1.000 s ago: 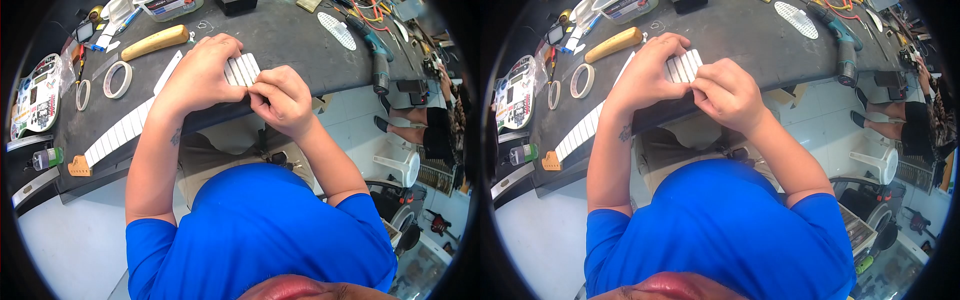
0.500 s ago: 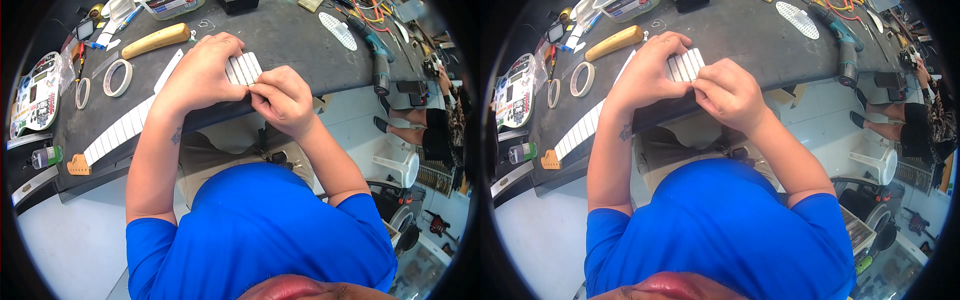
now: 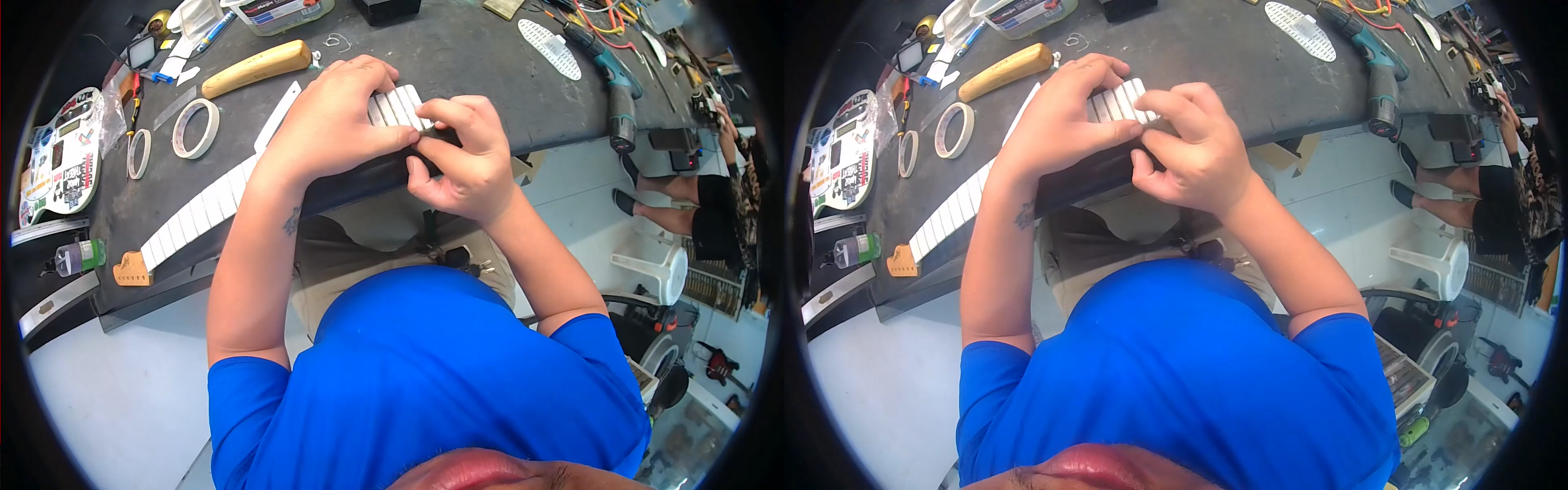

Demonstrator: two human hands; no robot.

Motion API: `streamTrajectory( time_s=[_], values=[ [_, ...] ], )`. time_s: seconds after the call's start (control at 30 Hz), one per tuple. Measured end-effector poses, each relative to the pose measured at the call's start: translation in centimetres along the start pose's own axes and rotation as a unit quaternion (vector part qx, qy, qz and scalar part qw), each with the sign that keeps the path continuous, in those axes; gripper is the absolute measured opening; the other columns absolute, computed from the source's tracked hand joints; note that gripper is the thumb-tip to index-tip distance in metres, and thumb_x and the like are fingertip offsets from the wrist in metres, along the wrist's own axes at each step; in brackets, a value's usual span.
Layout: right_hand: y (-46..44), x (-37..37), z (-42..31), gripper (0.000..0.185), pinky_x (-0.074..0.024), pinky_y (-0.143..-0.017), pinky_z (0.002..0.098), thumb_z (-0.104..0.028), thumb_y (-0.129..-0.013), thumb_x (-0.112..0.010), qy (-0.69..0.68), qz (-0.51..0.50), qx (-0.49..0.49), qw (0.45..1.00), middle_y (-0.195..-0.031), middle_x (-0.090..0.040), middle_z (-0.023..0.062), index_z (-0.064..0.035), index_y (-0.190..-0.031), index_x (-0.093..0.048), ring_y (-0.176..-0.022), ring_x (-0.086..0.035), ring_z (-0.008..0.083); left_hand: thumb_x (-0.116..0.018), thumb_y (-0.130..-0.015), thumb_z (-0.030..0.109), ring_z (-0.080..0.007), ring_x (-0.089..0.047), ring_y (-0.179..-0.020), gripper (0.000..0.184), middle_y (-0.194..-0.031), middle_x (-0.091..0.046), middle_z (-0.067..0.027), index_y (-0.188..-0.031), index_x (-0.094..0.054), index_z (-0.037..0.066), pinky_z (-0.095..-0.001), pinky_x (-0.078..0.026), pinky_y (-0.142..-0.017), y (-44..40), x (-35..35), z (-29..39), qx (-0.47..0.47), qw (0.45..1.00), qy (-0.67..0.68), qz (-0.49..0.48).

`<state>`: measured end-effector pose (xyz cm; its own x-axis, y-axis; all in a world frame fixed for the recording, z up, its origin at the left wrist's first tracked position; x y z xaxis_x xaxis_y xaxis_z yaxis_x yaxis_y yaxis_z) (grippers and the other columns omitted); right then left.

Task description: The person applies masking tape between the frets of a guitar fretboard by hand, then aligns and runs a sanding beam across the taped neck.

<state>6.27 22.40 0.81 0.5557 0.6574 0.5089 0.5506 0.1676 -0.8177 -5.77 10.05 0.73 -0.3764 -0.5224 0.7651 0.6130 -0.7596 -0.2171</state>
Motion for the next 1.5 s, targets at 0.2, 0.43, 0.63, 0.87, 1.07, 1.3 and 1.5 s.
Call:
streamTrajectory(
  time_s=[0.2,0.43,0.63,0.87,1.07,1.3,1.5],
  values=[
    [0.4,0.3,0.9,0.020,-0.0572,-0.074,0.0400,-0.009,-0.066,-0.082,-0.072,0.013,-0.046,0.996,-0.113,-0.068,0.0113,-0.0032,-0.082,-0.071,-0.090,-0.063,0.0300,-0.092,-0.077,0.023,-0.0367,-0.066,-0.123,0.047,-0.132,-0.070,-0.0151,-0.110,-0.068,0.001,-0.0437,-0.053,-0.104,0.0,0.1,0.9,-0.014,0.999,-0.038,0.028],
    [0.4,0.8,1.1,0.023,-0.0545,-0.068,0.0384,-0.007,-0.066,-0.080,-0.075,0.036,-0.045,0.996,-0.108,-0.065,0.0119,-0.0036,-0.087,-0.072,-0.083,-0.062,0.0283,-0.089,-0.076,0.009,-0.0347,-0.065,-0.121,0.027,-0.131,-0.070,-0.0116,-0.101,-0.078,0.011,-0.0467,-0.054,-0.103,1.9,0.4,5.5,-0.200,0.968,-0.140,0.060],
    [0.6,0.8,1.2,0.022,-0.0558,-0.071,0.0395,-0.007,-0.067,-0.080,-0.078,0.046,-0.055,0.994,-0.107,-0.066,0.0119,-0.0038,-0.088,-0.072,-0.085,-0.064,0.0292,-0.089,-0.076,0.008,-0.0356,-0.065,-0.120,0.020,-0.134,-0.070,-0.0113,-0.093,-0.079,0.011,-0.0467,-0.055,-0.100,2.2,0.8,6.0,-0.213,0.965,-0.132,0.077],
    [0.4,0.9,1.0,0.020,-0.0569,-0.071,0.0397,-0.005,-0.068,-0.079,-0.072,0.047,-0.055,0.995,-0.103,-0.065,0.0115,-0.0032,-0.086,-0.072,-0.086,-0.064,0.0300,-0.090,-0.074,0.012,-0.0368,-0.066,-0.117,0.023,-0.138,-0.069,-0.0116,-0.095,-0.080,0.011,-0.0469,-0.056,-0.098,1.8,0.6,5.4,-0.193,0.965,-0.147,0.096],
    [0.4,0.8,1.0,0.015,-0.0565,-0.069,0.0393,-0.002,-0.071,-0.079,-0.059,0.064,-0.056,0.995,-0.098,-0.066,0.0105,-0.0033,-0.083,-0.071,-0.083,-0.065,0.0289,-0.093,-0.071,0.019,-0.0364,-0.071,-0.112,0.037,-0.129,-0.076,-0.0138,-0.102,-0.078,0.005,-0.0464,-0.058,-0.097,1.5,0.6,4.2,-0.116,0.973,-0.160,0.116],
    [0.3,0.6,0.8,0.014,-0.0555,-0.068,0.0407,0.001,-0.072,-0.079,-0.054,0.066,-0.049,0.995,-0.097,-0.068,0.0124,-0.0024,-0.084,-0.072,-0.080,-0.066,0.0317,-0.091,-0.070,0.017,-0.0387,-0.074,-0.089,0.035,-0.092,-0.078,-0.0144,-0.098,-0.075,0.003,-0.0484,-0.058,-0.086,1.0,0.1,3.9,-0.097,0.984,-0.123,0.090],
    [-0.2,0.6,0.1,0.014,-0.0576,-0.077,0.0391,0.003,-0.078,-0.073,-0.046,0.039,-0.072,0.996,-0.100,-0.068,0.0148,0.0005,-0.091,-0.075,-0.087,-0.068,0.0289,-0.084,-0.080,0.024,-0.0406,-0.075,-0.093,0.039,-0.088,-0.074,-0.0204,-0.101,-0.063,-0.001,-0.0513,-0.059,-0.080,1.6,-0.7,4.5,-0.020,0.978,-0.160,0.130]
  ],
)
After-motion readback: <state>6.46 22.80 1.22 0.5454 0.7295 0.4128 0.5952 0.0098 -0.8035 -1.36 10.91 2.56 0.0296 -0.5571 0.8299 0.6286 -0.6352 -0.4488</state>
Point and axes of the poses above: each hand's wrist, its own y-axis away from the middle knuckle, its own x-axis out of the back of the hand, z = x × y, the point moved 8 cm from there along -y, towards the middle knuckle
